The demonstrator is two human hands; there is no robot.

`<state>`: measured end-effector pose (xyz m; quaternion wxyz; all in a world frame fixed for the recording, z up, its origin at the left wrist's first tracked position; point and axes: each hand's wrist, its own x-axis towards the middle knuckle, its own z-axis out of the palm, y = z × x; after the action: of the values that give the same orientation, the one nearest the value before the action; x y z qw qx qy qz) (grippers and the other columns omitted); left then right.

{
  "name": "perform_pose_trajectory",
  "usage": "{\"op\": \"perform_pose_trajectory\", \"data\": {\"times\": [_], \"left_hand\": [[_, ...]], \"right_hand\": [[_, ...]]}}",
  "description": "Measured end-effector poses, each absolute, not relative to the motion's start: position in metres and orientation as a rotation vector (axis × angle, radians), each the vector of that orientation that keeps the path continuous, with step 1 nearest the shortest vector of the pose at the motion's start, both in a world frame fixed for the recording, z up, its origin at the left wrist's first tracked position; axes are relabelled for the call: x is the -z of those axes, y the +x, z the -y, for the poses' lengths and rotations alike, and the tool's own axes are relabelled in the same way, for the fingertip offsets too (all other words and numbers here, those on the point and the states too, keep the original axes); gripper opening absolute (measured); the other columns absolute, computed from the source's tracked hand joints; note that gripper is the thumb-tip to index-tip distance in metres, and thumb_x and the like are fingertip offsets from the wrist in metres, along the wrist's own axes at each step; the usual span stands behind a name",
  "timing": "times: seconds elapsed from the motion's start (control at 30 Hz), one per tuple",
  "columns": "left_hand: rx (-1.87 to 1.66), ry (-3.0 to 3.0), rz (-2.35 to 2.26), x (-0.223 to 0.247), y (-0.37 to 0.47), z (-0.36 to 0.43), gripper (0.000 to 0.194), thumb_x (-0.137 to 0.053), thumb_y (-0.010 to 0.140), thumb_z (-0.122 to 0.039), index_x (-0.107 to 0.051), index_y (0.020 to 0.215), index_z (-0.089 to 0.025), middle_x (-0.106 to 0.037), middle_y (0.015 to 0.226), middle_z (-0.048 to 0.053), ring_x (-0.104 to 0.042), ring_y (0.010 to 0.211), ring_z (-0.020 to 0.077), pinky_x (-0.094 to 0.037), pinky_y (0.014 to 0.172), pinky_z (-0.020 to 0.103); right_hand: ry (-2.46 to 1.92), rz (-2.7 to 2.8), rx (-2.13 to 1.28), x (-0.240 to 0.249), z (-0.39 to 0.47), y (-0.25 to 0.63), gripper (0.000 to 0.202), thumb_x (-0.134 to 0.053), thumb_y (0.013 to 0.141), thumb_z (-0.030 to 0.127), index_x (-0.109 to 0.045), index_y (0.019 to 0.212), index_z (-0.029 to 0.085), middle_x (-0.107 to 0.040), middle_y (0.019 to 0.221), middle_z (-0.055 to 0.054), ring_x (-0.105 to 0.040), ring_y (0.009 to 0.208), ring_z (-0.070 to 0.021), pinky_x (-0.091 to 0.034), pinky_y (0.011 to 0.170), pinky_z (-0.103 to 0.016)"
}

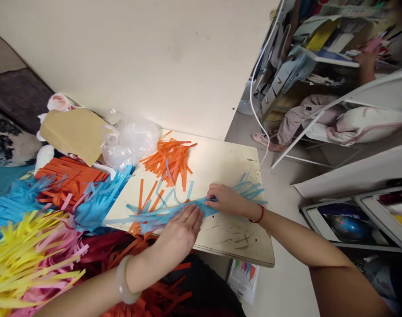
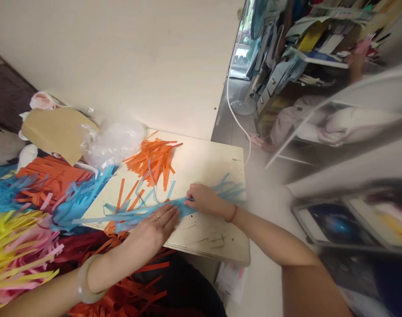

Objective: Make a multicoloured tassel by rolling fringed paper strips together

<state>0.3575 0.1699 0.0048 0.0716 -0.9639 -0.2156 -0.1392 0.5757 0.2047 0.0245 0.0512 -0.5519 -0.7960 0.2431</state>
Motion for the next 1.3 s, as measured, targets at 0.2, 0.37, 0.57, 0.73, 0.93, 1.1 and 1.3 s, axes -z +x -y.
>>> {"op": "perform_pose_trajectory", "data": {"times": [0.2, 0.37, 0.57, 0.73, 0.93, 1.1, 1.3], "left_hand": [[0.257, -2.724, 0.721, 0.029, 0.368, -0.158, 0.040, -0.040, 0.083, -0.004, -0.058, 0.118, 0.002, -0.064, 0.120, 0.025, -0.062, 0.112, 0.0303, -0.051, 0.094, 0.042], [0.179, -2.632, 0.780, 0.025, 0.369, -0.154, 0.043, -0.041, 0.080, -0.002, -0.060, 0.117, 0.000, -0.065, 0.118, 0.024, -0.063, 0.111, 0.0297, -0.052, 0.094, 0.044], [0.221, -2.681, 0.787, 0.030, 0.373, -0.154, 0.037, -0.045, 0.081, -0.003, -0.061, 0.113, 0.004, -0.064, 0.115, 0.030, -0.064, 0.109, 0.0334, -0.051, 0.093, 0.046], [0.216, -2.717, 0.847, 0.031, 0.380, -0.157, 0.036, -0.046, 0.080, 0.001, -0.060, 0.113, 0.005, -0.064, 0.112, 0.031, -0.065, 0.106, 0.0344, -0.050, 0.092, 0.051], [0.197, -2.705, 0.907, 0.021, 0.393, -0.164, 0.021, -0.045, 0.081, 0.003, -0.063, 0.092, 0.000, -0.067, 0.084, 0.020, -0.068, 0.085, 0.0273, -0.052, 0.088, 0.049], [0.203, -2.781, 0.877, 0.012, 0.391, -0.173, 0.023, -0.041, 0.080, 0.006, -0.058, 0.077, -0.010, -0.061, 0.069, 0.008, -0.063, 0.067, 0.0212, -0.053, 0.074, 0.039], [0.279, -2.698, 0.924, -0.020, 0.362, -0.187, 0.025, -0.040, 0.082, 0.001, -0.061, 0.093, -0.008, -0.065, 0.081, 0.013, -0.063, 0.076, 0.0251, -0.051, 0.073, 0.038]], "right_hand": [[-1.674, 2.523, -0.601, -0.019, -0.210, 0.574, 0.022, -0.060, 0.088, 0.026, -0.068, 0.072, 0.013, -0.062, 0.077, -0.005, -0.054, 0.072, -0.0131, -0.037, 0.067, -0.023], [-1.648, 2.550, -0.499, -0.008, -0.214, 0.575, 0.021, -0.057, 0.089, 0.026, -0.068, 0.076, 0.014, -0.065, 0.077, -0.005, -0.056, 0.075, -0.0147, -0.036, 0.067, -0.024], [-1.668, 2.561, -0.495, -0.010, -0.213, 0.572, 0.020, -0.058, 0.087, 0.025, -0.067, 0.073, 0.013, -0.065, 0.078, -0.005, -0.055, 0.074, -0.0143, -0.036, 0.066, -0.023], [-1.724, 2.614, -0.457, -0.021, -0.211, 0.571, 0.019, -0.057, 0.088, 0.024, -0.066, 0.075, 0.013, -0.065, 0.079, -0.006, -0.056, 0.074, -0.0151, -0.038, 0.067, -0.025], [-1.476, 2.670, 0.017, -0.027, -0.177, 0.574, 0.026, -0.064, 0.083, 0.033, -0.062, 0.101, 0.015, -0.064, 0.103, -0.010, -0.055, 0.097, -0.0241, -0.039, 0.092, -0.040], [-1.245, 2.722, 0.193, 0.003, -0.161, 0.567, 0.018, -0.046, 0.093, 0.017, -0.062, 0.100, 0.014, -0.065, 0.099, -0.009, -0.054, 0.096, -0.0212, -0.033, 0.100, -0.044], [-1.283, 2.606, 0.437, -0.011, -0.168, 0.576, 0.023, -0.041, 0.094, 0.011, -0.064, 0.092, 0.014, -0.066, 0.091, -0.008, -0.054, 0.093, -0.0206, -0.032, 0.097, -0.042]]}}
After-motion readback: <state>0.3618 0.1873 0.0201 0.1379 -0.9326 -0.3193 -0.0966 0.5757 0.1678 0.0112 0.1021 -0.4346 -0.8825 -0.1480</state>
